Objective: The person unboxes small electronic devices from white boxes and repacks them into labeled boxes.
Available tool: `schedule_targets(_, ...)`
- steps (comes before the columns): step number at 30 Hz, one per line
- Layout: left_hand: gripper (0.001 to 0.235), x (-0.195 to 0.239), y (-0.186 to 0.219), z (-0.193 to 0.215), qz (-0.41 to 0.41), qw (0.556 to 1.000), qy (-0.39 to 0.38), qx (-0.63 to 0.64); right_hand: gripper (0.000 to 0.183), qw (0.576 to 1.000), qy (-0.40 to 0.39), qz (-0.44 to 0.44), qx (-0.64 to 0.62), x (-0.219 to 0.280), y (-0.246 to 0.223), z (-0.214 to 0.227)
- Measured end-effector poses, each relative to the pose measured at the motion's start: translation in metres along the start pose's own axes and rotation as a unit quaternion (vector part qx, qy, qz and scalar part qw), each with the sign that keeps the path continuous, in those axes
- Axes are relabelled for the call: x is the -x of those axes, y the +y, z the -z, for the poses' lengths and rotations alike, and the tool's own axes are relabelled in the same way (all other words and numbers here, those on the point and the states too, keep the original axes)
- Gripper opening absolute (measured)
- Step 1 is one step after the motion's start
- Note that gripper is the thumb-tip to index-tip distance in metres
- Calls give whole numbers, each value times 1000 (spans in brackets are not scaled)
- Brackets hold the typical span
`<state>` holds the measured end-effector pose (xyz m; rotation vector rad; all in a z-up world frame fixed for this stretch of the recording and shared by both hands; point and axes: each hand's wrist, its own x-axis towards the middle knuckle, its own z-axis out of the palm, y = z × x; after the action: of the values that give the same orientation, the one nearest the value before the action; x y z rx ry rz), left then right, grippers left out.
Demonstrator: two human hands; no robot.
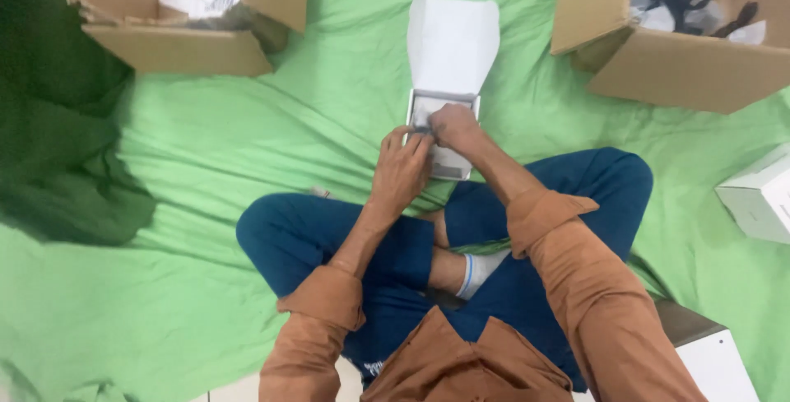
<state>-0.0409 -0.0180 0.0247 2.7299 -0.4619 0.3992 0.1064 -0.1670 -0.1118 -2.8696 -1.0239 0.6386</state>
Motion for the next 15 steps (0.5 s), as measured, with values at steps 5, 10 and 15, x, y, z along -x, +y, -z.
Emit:
schedule_targets(5, 13, -22, -10, 5, 68, 987, 28, 140, 27, 994, -13, -2, -107, -10, -4, -6)
schedule_targets(10, 11, -30, -36, -48, 136, 982, -59, 120, 29, 987, -50, -52, -145, -16, -7, -21)
schedule_targets(15, 20, -49, -32, -49, 144, 986, -77, 44, 29, 986, -63, -58, -140, -12, -10, 11)
